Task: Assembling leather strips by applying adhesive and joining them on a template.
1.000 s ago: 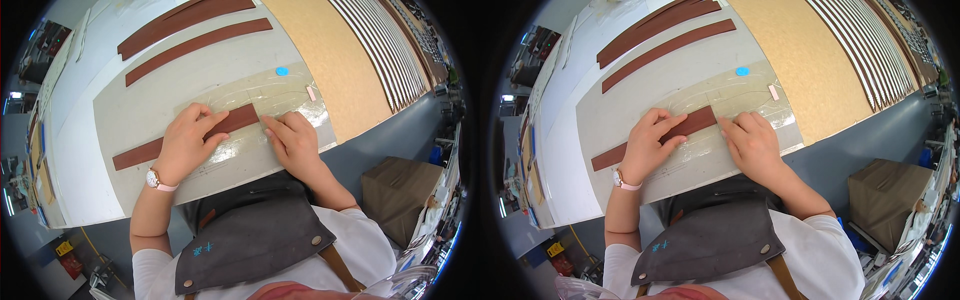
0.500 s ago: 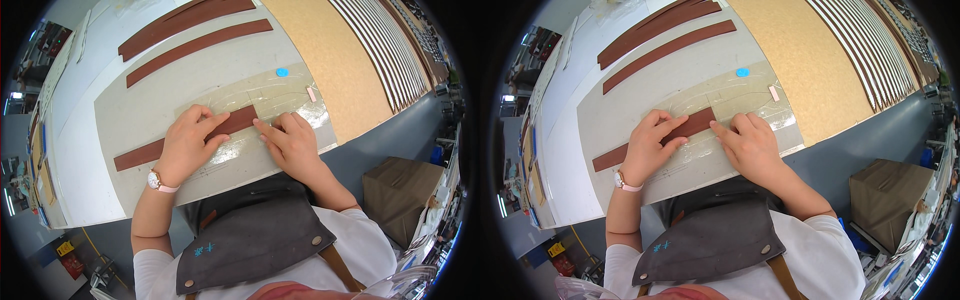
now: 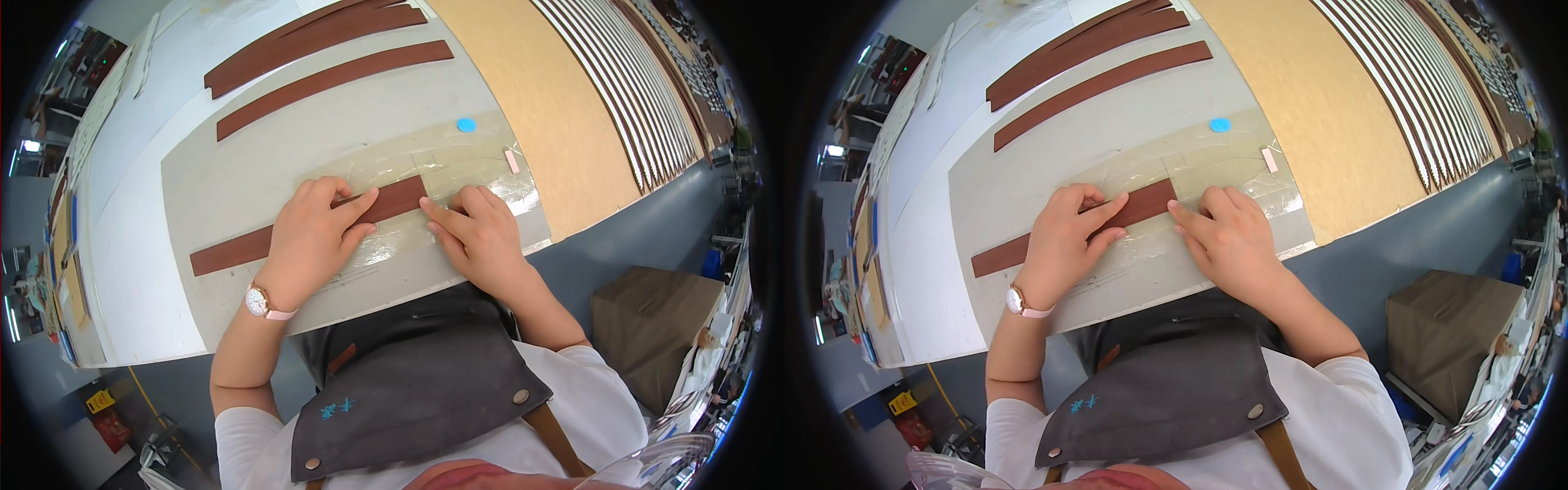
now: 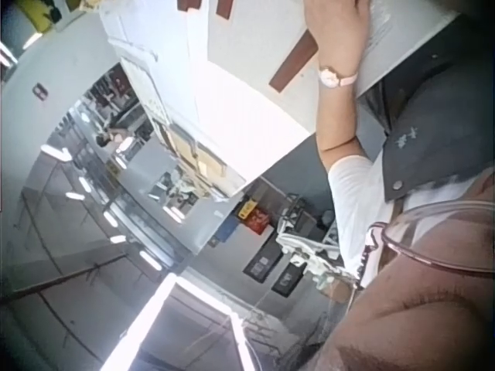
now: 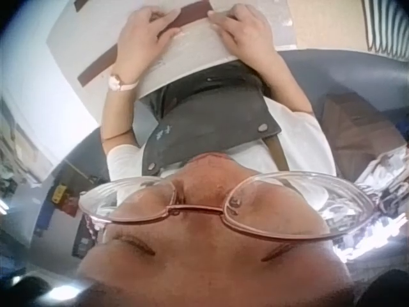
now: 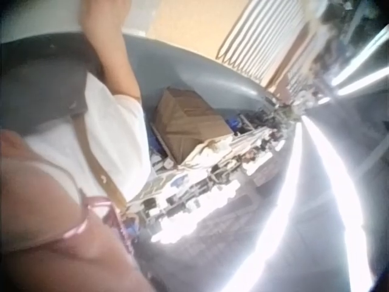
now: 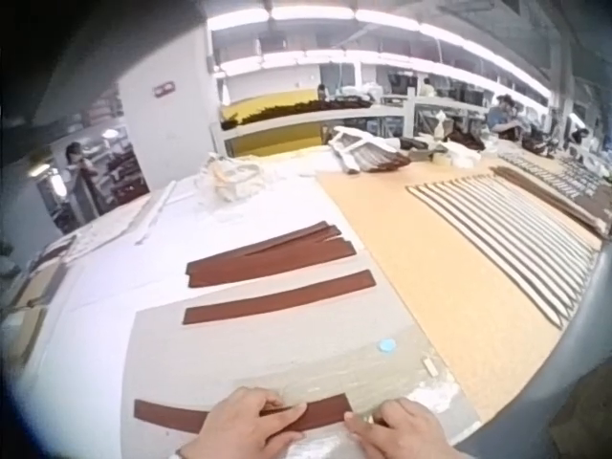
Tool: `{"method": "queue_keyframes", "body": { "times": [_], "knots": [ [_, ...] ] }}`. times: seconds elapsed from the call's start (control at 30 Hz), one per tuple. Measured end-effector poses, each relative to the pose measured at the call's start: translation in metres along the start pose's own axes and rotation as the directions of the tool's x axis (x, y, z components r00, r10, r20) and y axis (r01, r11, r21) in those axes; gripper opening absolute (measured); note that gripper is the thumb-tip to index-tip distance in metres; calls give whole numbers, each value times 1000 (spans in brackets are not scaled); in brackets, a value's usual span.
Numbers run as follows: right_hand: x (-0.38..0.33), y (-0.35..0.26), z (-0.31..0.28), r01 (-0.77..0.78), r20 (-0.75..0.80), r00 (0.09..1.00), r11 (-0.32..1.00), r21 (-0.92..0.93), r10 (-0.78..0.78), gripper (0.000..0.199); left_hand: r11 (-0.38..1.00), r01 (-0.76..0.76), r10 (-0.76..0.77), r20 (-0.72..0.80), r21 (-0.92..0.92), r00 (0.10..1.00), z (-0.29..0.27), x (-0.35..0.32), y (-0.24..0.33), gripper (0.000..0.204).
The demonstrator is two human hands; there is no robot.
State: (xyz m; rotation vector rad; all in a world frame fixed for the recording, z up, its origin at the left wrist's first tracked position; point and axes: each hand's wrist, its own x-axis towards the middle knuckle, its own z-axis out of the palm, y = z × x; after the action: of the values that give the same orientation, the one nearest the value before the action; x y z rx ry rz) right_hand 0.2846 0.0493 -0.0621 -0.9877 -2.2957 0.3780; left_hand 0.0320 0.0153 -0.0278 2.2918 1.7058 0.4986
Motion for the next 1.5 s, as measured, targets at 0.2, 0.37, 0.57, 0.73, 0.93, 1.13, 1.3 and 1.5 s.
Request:
{"method": "queue_keyframes", "body": {
  "times": [0.2, 0.37, 0.57, 0.73, 0.93, 1.13, 1.3, 1.5],
  "knots": [
    [2, -1, -3, -1, 18, 1000, 1000, 8, 0, 30, 993, -58, 59, -5, 104, 998, -19, -23, -18, 36],
    [5, -1, -5, -18, 56, 998, 1000, 19, 17, 28, 997, -65, 64, 26, 51, 998, -23, -29, -33, 35],
    [17, 0, -21, -58, 220, 975, 996, 62, 43, 31, 989, -140, 142, -47, 52, 989, -16, -32, -40, 33],
    [49, 4, -35, -272, 256, 933, 961, 43, 253, 35, 985, -144, 148, -37, 93, 988, -13, -36, -40, 31],
    [68, 38, -16, -241, 69, 960, 923, -300, 273, 28, 985, -149, 154, -57, 84, 986, -13, -39, -41, 30],
    [72, 34, -10, -413, 41, 904, 896, -166, 425, 23, 986, -150, 153, -54, 66, 987, -11, -42, -45, 32],
    [72, 44, -11, -367, 5, 927, 909, -200, 375, 21, 988, -148, 150, -53, 55, 987, -10, -41, -45, 33],
    [73, 48, -9, -361, 12, 926, 893, -270, 378, 20, 988, -148, 151, -61, 49, 987, -11, -41, -45, 33]
  ]
}}
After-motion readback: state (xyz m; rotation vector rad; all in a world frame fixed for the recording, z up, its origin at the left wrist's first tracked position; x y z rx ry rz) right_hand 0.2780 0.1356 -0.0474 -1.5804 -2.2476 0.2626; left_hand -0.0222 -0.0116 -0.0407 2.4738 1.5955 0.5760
